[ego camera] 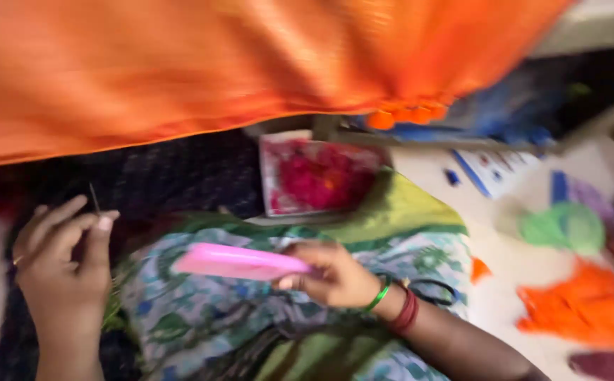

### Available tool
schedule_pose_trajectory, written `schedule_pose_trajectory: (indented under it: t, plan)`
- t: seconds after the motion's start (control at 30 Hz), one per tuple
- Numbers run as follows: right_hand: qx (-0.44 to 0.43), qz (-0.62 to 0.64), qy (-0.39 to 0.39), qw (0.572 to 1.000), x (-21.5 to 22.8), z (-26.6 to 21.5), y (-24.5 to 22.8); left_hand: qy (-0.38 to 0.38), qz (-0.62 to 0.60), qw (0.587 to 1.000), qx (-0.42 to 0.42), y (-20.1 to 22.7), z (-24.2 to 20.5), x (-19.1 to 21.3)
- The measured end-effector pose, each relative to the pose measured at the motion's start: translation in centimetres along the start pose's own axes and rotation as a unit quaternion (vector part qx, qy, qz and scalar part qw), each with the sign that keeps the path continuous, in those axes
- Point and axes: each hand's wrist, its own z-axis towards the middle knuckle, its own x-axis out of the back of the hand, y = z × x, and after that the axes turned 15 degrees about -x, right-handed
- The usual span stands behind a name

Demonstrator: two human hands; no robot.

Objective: Tying and finishing decorative tassels on the edge of a saree.

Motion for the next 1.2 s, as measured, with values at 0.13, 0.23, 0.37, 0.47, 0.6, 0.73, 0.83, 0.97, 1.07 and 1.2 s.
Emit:
schedule_pose_trajectory:
  t: [0.13,0.23,0.37,0.47,0.6,0.73,0.83,0.97,1.07,1.2]
  plan:
    - [0.112,0.11,0.067,0.985,4.3,-2.7,-4.0,-0.082,-0.176,0.974,-0.114,7.9,3.1,-5.4]
    - [0.108,0.146,0.051,0.982,5.8,-5.1,-2.6,-0.134,-0.354,0.916,-0.134,14.1,3.5,-9.6]
    - [0.05,0.179,0.036,0.982,8.1,-9.9,1.5,-0.158,-0.448,0.864,-0.169,20.2,4.3,-14.0]
    - [-0.144,0.374,0.028,0.916,10.4,-14.9,3.8,-0.212,-0.62,0.755,0.024,23.7,4.8,-17.0]
    - [-0.194,0.274,0.16,0.928,14.5,-23.9,11.1,-0.209,-0.756,0.604,0.142,25.3,4.2,-23.3]
    - [-0.289,0.312,0.245,0.871,18.0,-29.6,16.6,-0.229,-0.749,0.538,0.312,24.7,1.3,-29.7]
    - [-0.343,0.199,0.266,0.879,19.6,-31.4,20.3,-0.264,-0.706,0.573,0.323,22.8,-3.1,-33.8]
    - [-0.328,0.0,0.334,0.884,19.0,-30.6,25.1,-0.244,-0.718,0.575,0.308,21.6,-4.9,-34.3]
    - [-0.395,-0.299,0.552,0.67,16.1,-26.9,25.3,-0.217,-0.762,0.528,0.306,22.9,-2.9,-32.2]
    - [-0.356,-0.319,0.538,0.694,10.3,-23.5,22.2,-0.256,-0.774,0.462,0.349,24.0,-1.7,-29.1]
